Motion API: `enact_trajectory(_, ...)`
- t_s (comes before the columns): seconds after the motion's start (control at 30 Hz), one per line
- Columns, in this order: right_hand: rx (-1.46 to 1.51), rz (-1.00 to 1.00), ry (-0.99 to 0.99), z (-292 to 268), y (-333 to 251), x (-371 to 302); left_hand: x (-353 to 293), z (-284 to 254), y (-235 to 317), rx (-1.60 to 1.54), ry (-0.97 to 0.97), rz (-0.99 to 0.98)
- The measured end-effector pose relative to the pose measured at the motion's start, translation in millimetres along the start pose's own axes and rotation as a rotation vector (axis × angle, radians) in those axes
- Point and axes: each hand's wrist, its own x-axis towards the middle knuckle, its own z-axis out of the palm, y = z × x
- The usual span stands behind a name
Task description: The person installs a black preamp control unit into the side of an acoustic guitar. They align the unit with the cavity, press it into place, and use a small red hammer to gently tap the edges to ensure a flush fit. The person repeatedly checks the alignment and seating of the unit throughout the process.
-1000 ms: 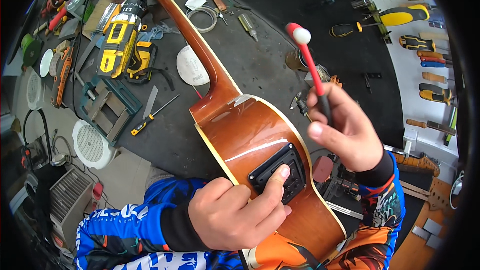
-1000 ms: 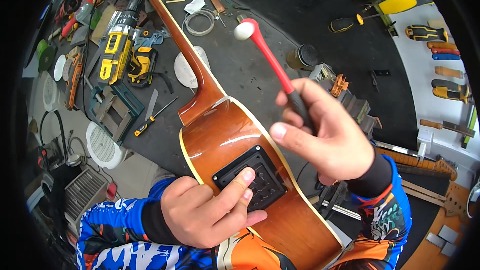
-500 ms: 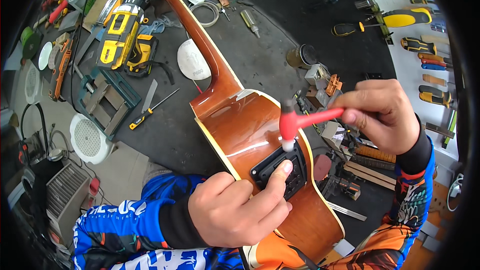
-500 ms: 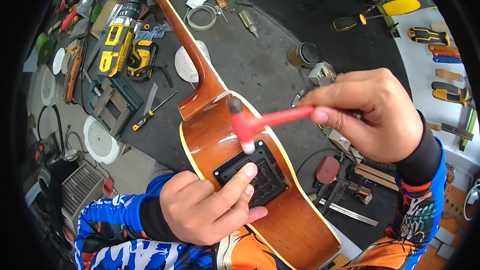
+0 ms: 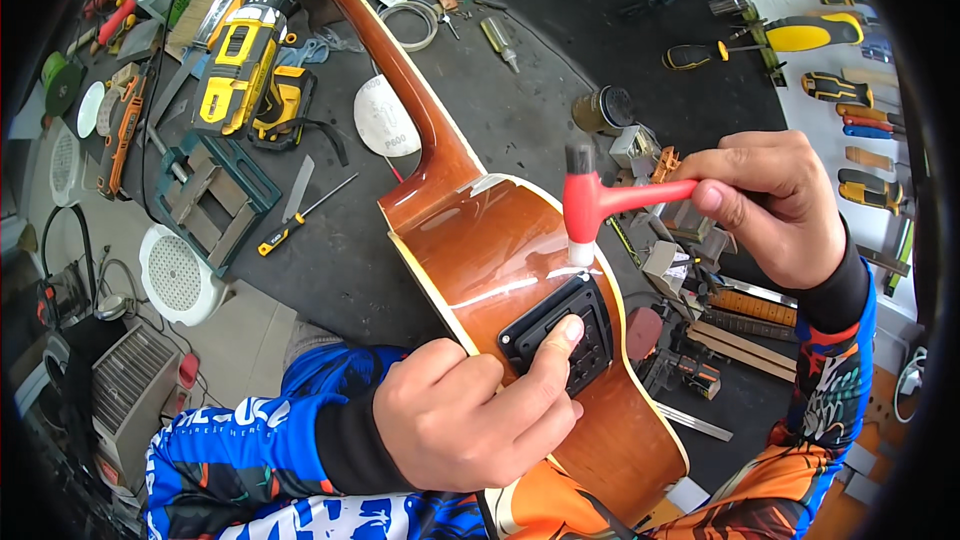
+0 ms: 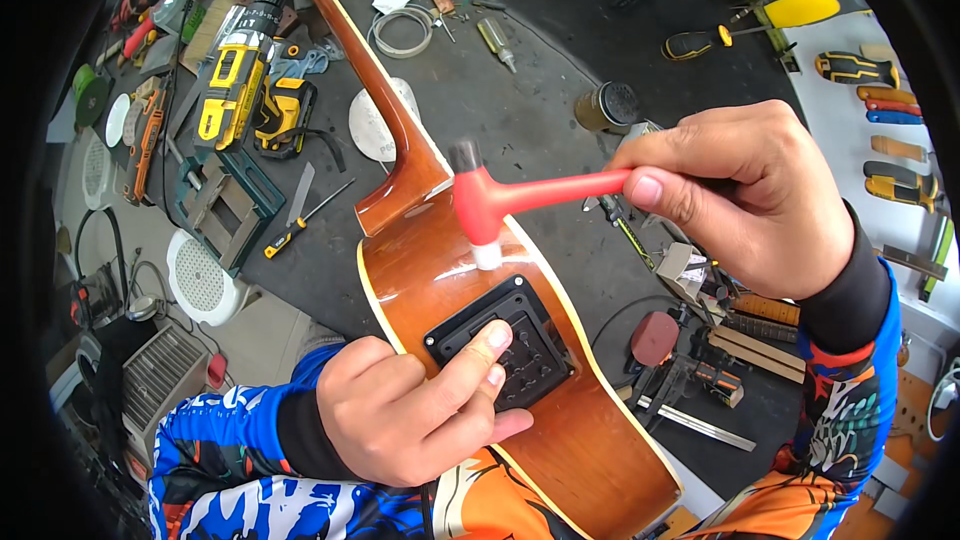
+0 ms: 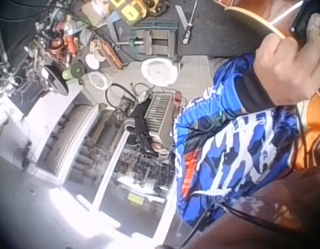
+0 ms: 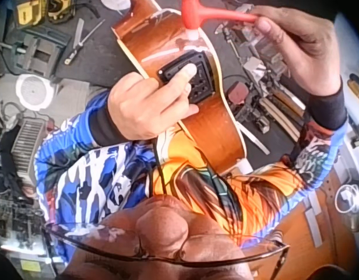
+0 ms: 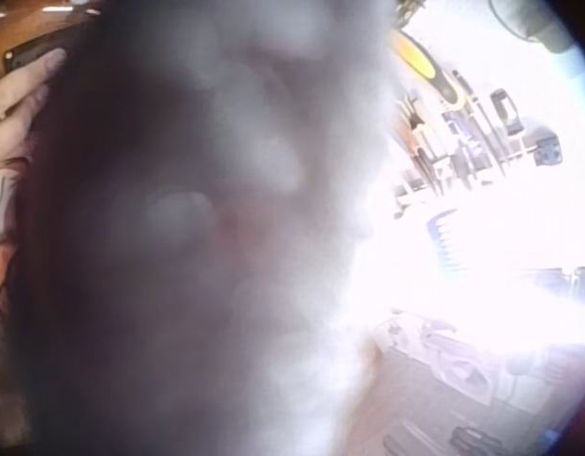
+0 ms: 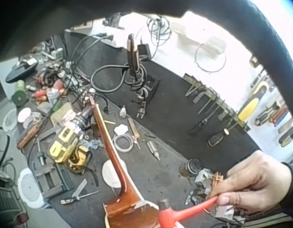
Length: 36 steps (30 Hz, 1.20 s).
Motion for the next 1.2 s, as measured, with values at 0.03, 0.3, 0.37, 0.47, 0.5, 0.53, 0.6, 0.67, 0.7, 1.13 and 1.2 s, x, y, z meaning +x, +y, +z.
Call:
enact_trajectory(0.03,-0.034,-0.015,-0.042,-1.1,0.5,-0.1,-0.2,0.0,-0.2,0.0,-0.001,0.0)
enact_trajectory(0.3,-0.002,-0.032,-0.006,-1.3,5.8,-2.2,-0.9,-2.4,0.2,-0.008,-0.033,-0.003)
enact_trajectory(0.37,-0.045,-0.014,-0.136,-1.1,3.8,-1.4,-0.4,-1.8,0.5,-0.01,-0.028,-0.008)
enact_trajectory(0.47,-0.044,-0.026,-0.134,-0.2,2.8,-0.4,-0.7,-0.4,0.4,-0.015,-0.019,-0.009)
enact_trajectory(0.5,-0.014,-0.034,-0.101,-1.2,3.4,0.9,-0.5,-1.2,0.1,-0.007,-0.028,-0.005)
enact_trajectory(0.53,0.017,-0.039,-0.068,-2.2,4.2,1.0,-0.2,-2.9,-0.2,-0.001,-0.038,0.0)
enact_trajectory(0.6,0.026,-0.015,0.037,-2.7,7.7,-1.3,-0.4,-3.3,-0.1,-0.002,-0.042,0.006)
enact_trajectory(0.67,0.078,0.018,0.178,2.9,13.6,-0.4,-0.4,-1.9,-0.2,-0.009,-0.028,-0.001)
enact_trajectory(0.7,0.057,0.004,0.064,2.3,12.8,-0.4,-0.3,-2.1,-0.1,-0.01,-0.027,-0.004)
enact_trajectory(1.13,-0.008,-0.066,0.038,-3.4,14.4,1.4,-2.3,2.3,0.2,-0.002,0.017,-0.004)
enact_trajectory(1.2,0.019,-0.115,-0.071,-2.3,19.2,-1.9,-1.7,1.9,-1.1,-0.002,0.01,0.003)
